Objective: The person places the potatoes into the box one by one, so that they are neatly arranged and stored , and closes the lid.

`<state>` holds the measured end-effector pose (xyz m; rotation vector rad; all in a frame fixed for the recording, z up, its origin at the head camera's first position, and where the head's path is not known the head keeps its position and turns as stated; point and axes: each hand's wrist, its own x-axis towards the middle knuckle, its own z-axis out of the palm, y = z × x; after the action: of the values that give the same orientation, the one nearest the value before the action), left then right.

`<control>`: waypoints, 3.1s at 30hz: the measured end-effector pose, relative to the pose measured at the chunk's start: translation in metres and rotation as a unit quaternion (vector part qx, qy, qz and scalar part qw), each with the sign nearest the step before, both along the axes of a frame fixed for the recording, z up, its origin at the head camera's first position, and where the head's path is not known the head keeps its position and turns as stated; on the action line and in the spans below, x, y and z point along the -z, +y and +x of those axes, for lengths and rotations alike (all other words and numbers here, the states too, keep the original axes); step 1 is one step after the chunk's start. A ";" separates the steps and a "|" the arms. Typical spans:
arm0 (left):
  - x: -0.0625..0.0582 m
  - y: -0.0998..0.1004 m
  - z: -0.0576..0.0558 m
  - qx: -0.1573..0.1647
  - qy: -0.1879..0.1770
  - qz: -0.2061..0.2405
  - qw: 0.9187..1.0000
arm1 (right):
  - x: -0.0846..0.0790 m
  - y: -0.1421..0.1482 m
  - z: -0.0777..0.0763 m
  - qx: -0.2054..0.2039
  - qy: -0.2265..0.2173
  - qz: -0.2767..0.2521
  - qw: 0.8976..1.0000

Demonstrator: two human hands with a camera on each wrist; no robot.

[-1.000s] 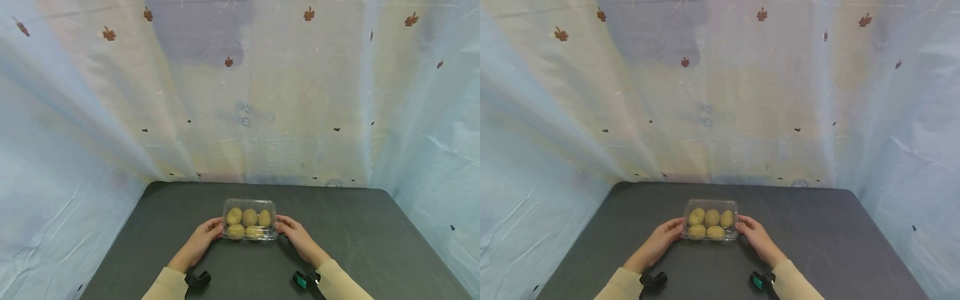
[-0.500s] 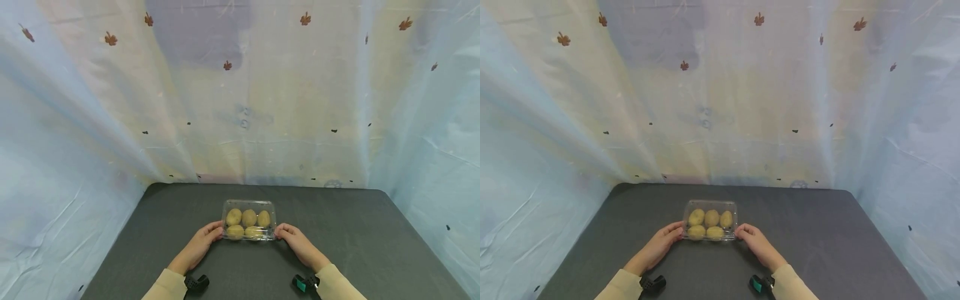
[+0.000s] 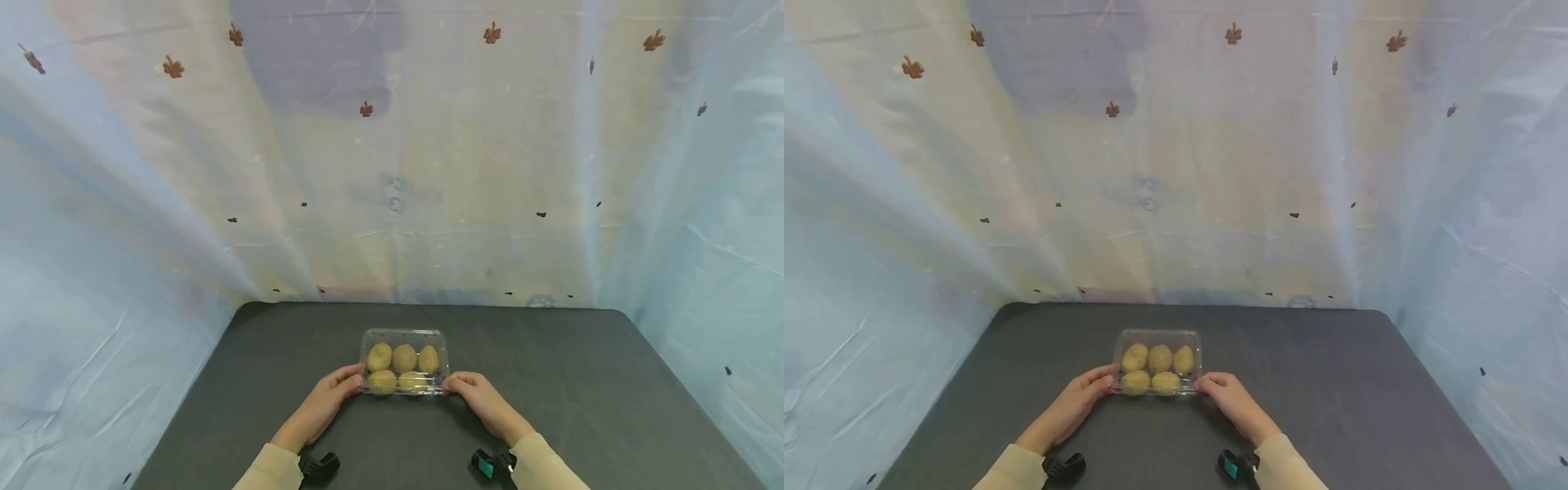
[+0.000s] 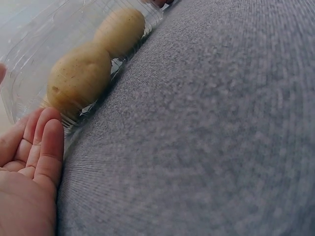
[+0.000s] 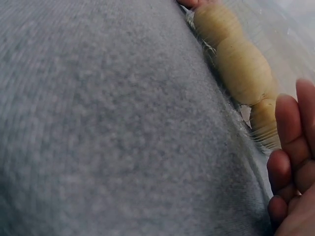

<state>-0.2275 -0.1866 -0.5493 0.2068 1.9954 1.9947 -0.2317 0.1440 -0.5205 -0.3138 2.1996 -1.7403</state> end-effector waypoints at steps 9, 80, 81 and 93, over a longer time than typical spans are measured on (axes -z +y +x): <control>0.002 -0.002 0.003 -0.003 0.004 -0.003 1.000 | 0.001 0.001 0.001 -0.025 0.002 -0.004 1.000; -0.009 0.006 0.005 -0.087 -0.004 -0.009 0.996 | 0.003 0.000 -0.002 -0.025 0.013 0.002 1.000; -0.009 0.006 0.005 -0.087 -0.003 -0.011 0.996 | 0.002 -0.001 -0.002 -0.026 0.014 0.002 1.000; -0.009 0.007 0.005 -0.092 0.013 -0.012 0.996 | 0.003 0.000 -0.004 -0.036 0.015 0.001 0.999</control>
<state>-0.2223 -0.1796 -0.5407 0.0464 2.1230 2.0852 -0.2359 0.1437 -0.5231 -0.4173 2.1829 -1.7051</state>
